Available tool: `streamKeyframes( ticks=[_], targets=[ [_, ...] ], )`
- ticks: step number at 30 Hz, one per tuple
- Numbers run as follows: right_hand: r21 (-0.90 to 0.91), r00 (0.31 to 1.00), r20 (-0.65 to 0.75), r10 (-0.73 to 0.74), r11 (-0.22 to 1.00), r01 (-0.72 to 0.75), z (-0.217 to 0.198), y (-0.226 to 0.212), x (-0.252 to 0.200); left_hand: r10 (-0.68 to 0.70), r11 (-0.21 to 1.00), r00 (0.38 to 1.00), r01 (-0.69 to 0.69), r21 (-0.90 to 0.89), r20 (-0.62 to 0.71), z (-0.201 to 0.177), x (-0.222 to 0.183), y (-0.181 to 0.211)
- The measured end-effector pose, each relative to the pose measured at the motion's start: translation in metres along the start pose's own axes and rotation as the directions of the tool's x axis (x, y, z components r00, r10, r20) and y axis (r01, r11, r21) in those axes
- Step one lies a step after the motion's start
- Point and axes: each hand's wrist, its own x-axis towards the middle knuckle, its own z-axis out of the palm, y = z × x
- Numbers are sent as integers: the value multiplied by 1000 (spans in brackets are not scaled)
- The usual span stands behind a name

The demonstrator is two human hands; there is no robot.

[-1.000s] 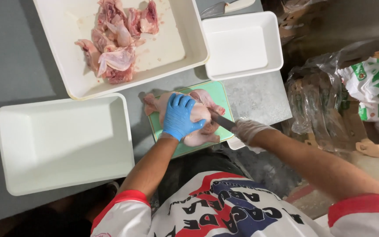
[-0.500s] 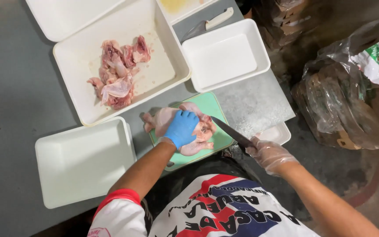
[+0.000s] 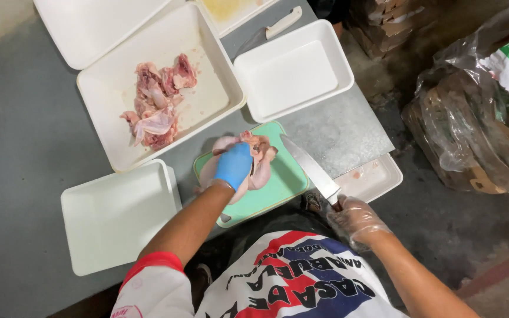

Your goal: Butchering a whole raw chicken into smaller pieces on a cutting board using a knife in a commercial kitchen setting.

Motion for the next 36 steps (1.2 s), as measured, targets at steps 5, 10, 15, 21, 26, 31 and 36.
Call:
streamKeyframes(
  ticks=[5, 10, 15, 21, 26, 31, 36],
  targets=[
    [-133, 995, 95, -29, 990, 41, 32, 15, 26, -382, 908, 913, 399, -124, 143, -107, 10, 7],
    [-343, 984, 125, -124, 925, 160, 27, -2, 16, 100, 995, 959, -93, -38, 264, -86, 26, -3],
    [-336, 972, 158, -172, 917, 217, 44, 11, 34, 401, 886, 826, -460, 63, 396, -10, 13, -14],
    [-288, 952, 224, -208, 919, 268, 59, 3, 22, -49, 893, 849, 273, -357, 526, 1, -19, -50],
    [-327, 956, 230, -181, 911, 251, 73, -10, 12, -30, 931, 893, 189, -314, 448, -53, -43, -18],
    [-429, 975, 189, -117, 883, 189, 87, -31, 6, 26, 968, 941, 60, -242, 336, -130, -52, -3],
    [-508, 972, 164, -166, 831, 228, 122, -81, 48, 114, 957, 960, -37, -289, 257, -129, -69, 31]
  ],
)
